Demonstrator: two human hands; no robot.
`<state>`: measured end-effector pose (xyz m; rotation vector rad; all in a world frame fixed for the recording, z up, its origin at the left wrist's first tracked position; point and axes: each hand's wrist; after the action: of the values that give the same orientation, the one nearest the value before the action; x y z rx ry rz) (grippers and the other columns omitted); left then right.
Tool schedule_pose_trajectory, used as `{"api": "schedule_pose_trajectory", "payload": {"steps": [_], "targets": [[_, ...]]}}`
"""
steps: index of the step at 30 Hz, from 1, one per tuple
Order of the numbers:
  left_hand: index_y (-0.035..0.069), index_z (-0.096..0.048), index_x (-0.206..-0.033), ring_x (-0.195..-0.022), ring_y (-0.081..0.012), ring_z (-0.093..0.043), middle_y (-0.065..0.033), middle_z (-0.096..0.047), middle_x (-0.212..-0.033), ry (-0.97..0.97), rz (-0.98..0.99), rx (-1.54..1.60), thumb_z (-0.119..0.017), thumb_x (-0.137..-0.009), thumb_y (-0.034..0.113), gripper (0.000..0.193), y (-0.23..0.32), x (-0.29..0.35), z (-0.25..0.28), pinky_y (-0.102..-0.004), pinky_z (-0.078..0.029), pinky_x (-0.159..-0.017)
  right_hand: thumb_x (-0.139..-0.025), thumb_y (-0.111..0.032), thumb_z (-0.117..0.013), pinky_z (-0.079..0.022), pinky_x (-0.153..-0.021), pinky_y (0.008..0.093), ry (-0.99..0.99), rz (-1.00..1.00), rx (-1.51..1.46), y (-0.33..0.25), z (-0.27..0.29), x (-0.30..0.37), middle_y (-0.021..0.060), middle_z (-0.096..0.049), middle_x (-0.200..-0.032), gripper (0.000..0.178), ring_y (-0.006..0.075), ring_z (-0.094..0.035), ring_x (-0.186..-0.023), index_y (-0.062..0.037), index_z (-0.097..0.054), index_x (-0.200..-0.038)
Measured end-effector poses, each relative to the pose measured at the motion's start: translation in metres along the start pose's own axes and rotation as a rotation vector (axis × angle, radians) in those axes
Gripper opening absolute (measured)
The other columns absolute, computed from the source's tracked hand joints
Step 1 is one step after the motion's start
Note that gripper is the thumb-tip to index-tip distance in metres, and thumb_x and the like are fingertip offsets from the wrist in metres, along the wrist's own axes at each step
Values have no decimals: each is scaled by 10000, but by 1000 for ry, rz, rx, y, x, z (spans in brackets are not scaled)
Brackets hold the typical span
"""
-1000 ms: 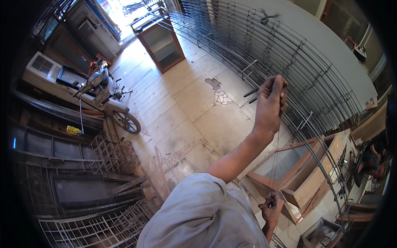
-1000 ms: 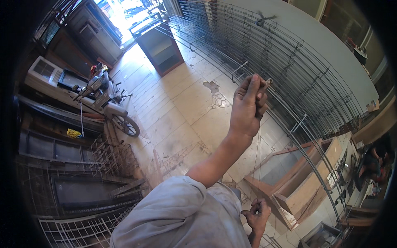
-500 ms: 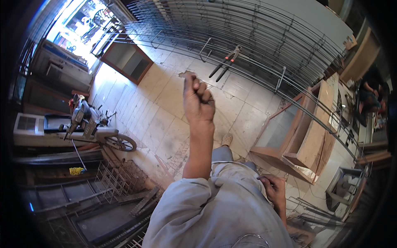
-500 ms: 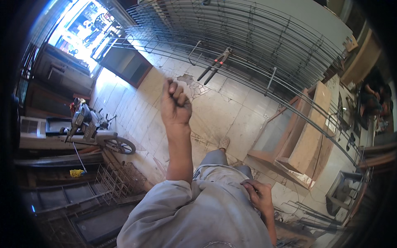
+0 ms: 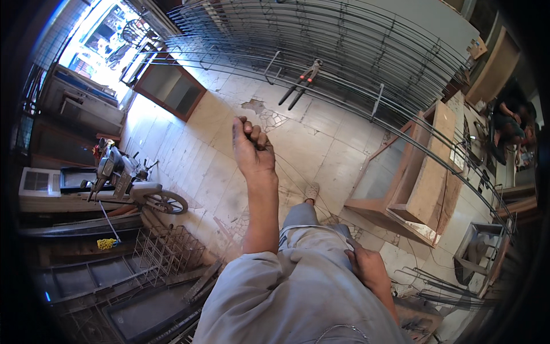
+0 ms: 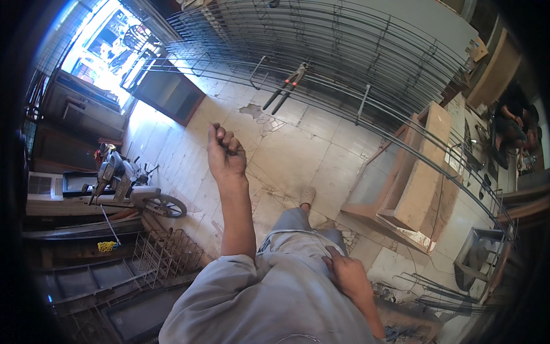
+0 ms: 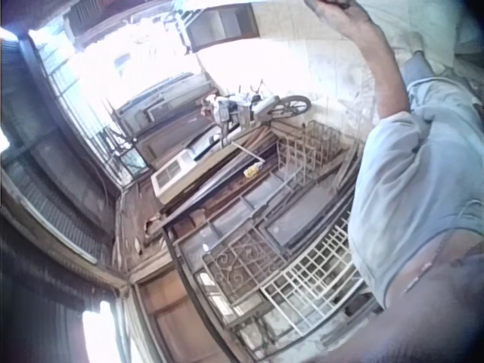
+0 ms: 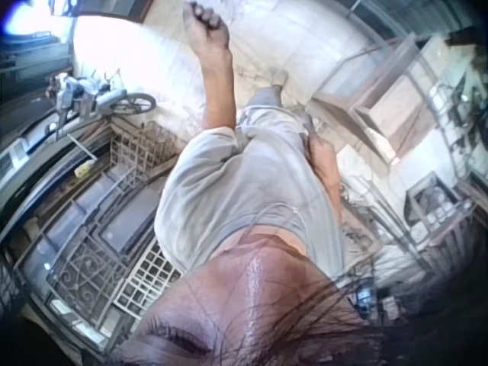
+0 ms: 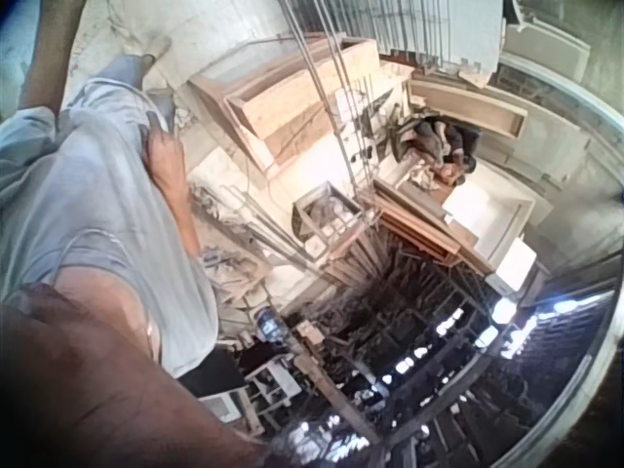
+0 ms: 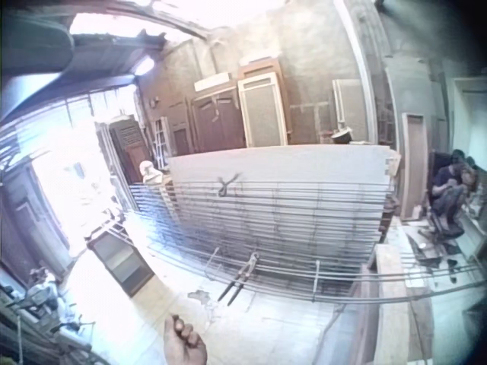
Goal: The person joins metal bars together by wrapping and twisting thin metal wire around the junctions using pliers.
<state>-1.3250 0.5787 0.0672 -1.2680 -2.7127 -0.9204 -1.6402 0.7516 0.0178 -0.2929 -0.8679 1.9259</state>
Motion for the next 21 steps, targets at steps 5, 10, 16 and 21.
{"api": "schedule_pose_trajectory", "payload": {"steps": [5,10,16,21], "targets": [[42,-547,-979,-545,-49,-341,16,-457,-702,-30,-141,-125,-568,-994,219,178,-9,13,-8,-200,-242,-423,-935,-163,-579,-506,-644,465,-29,46,162,11,-5,4,224,-646,-807,350,388,-636,-706,16,-523,-1231],[82,-562,-937,-545,-38,-351,40,-452,-691,-5,-86,-146,-573,-994,255,183,-19,8,-7,-200,-255,-433,-951,-176,-542,-507,-643,473,-96,35,154,17,-5,7,239,-649,-832,341,403,-638,-710,30,-517,-1221],[106,-564,-957,-570,-29,-387,50,-460,-711,-18,-46,-198,-569,-989,341,237,-42,27,-10,-184,-321,-487,-901,-240,-619,-423,-971,494,-10,-52,432,13,-1,-3,238,-614,-1091,610,390,-589,-1029,55,-391,-1383],[57,-621,-1026,-563,-19,-364,66,-441,-702,-212,165,-452,-512,-1016,382,343,-92,109,-2,-191,-296,-514,-906,-106,-595,-401,-990,479,466,92,161,-21,-1,-63,228,-585,-1184,570,384,-568,-1084,36,-371,-1410]]}}
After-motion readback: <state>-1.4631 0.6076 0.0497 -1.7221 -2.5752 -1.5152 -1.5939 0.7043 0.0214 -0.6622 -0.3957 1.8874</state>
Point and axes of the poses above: each hand's wrist, its own x-axis away from the middle knuckle, its own z-axis out of the back of the hand, y = z × x
